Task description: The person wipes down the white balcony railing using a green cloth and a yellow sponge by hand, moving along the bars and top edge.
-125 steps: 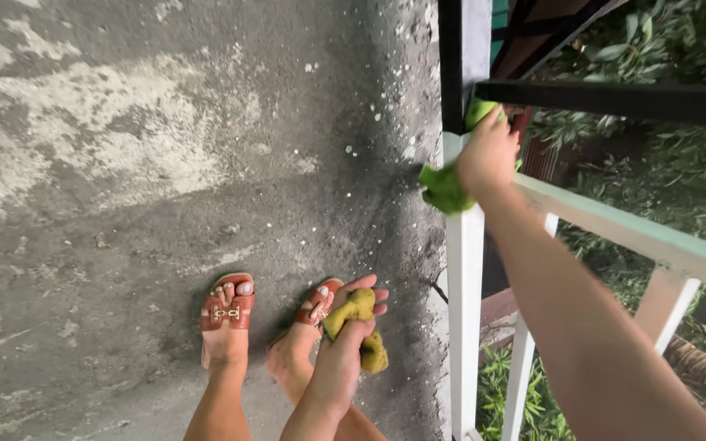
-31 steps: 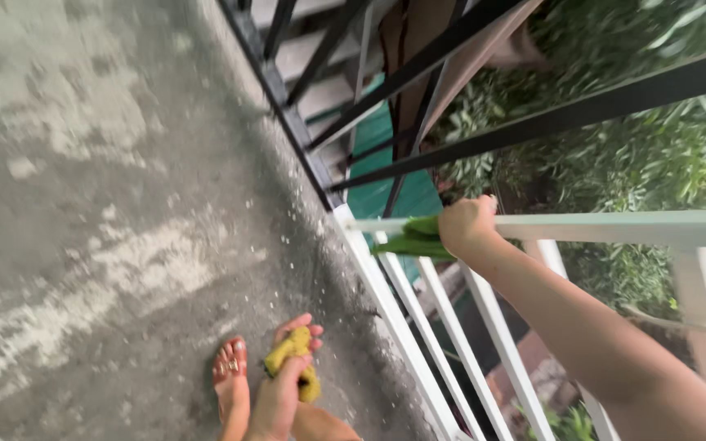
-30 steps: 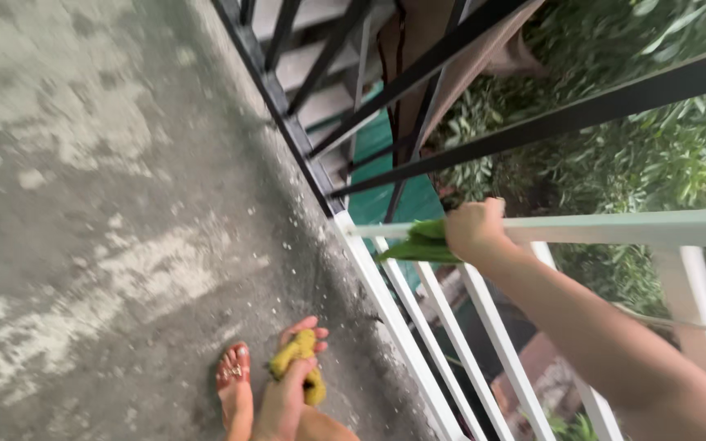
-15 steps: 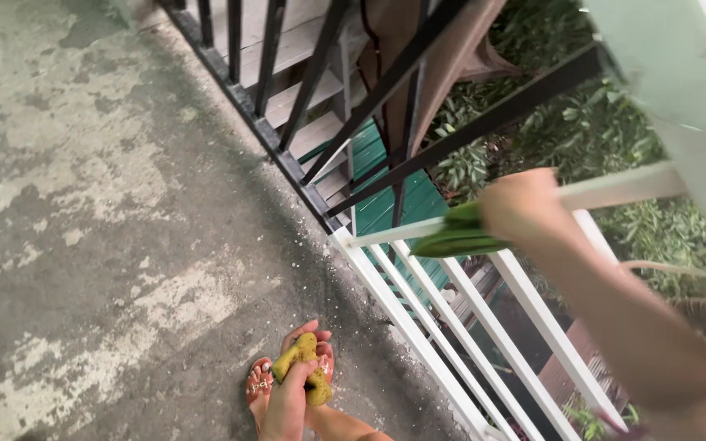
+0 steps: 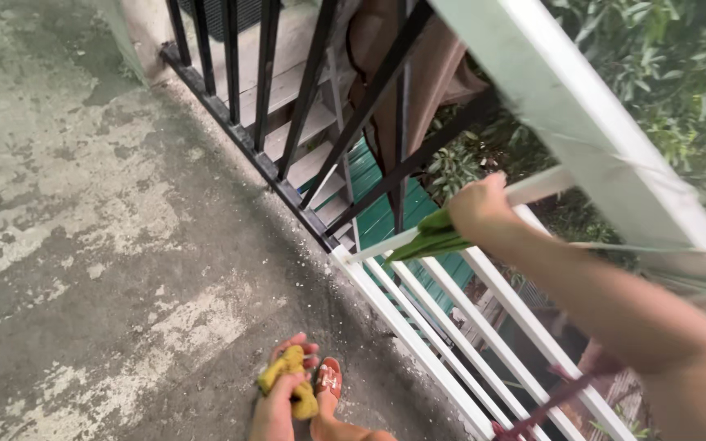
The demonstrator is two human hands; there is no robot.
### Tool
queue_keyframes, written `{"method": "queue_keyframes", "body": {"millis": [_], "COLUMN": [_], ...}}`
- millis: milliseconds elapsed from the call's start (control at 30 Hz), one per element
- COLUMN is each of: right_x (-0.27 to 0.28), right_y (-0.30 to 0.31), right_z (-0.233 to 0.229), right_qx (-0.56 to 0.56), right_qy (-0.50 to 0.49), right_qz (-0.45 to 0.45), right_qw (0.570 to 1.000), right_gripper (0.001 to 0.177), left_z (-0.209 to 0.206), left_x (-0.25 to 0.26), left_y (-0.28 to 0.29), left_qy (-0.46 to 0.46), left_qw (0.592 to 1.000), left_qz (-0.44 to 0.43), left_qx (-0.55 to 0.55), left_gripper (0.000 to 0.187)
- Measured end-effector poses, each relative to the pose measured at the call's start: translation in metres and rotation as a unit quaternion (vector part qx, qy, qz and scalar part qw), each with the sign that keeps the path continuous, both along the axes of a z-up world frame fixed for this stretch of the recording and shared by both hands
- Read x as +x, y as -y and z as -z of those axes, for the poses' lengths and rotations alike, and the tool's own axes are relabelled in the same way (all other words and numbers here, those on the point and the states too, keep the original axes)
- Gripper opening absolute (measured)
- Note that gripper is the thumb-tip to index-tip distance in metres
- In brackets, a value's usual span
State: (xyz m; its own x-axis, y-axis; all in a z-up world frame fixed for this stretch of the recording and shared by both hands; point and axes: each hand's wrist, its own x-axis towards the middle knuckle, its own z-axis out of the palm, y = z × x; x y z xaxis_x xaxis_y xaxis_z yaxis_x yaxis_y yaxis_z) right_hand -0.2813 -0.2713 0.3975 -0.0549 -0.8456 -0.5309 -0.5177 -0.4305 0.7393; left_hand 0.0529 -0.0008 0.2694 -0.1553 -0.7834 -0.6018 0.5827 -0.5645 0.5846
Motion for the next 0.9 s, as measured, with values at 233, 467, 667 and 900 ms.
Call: {"method": "queue_keyframes", "body": {"millis": [233,467,667,900], "right_x": [-0.007,-0.003,0.014,-0.015], "right_y": [0.004,0.015,0.019,0.008], "right_z": [-0.096,-0.035,0.055,-0.016], "right_qx": [-0.028,-0.026,0.066,0.002], "right_qy": [-0.029,0.062,-0.001,-0.02], "right_qz": [-0.026,0.081,0.114,-0.024], "right_qw": [0.999,0.994,0.991,1.0], "right_gripper": [0.018,0.02,0.031,0.032], "left_z": [-0.037,-0.049,-0.042,-0.068], "left_x": [0.008,0.021,0.038,0.059], "left_y": [0.011,0.023,0.008,0.007], "left_qy": [-0.025,-0.012,0.018,0.039], "left_qw": [0.999,0.998,0.998,0.998], "left_qz": [-0.038,-0.02,-0.025,-0.015], "left_qx": [-0.008,-0.056,-0.052,-0.054], "left_gripper": [0.063,0.062,0.067,0.065]}}
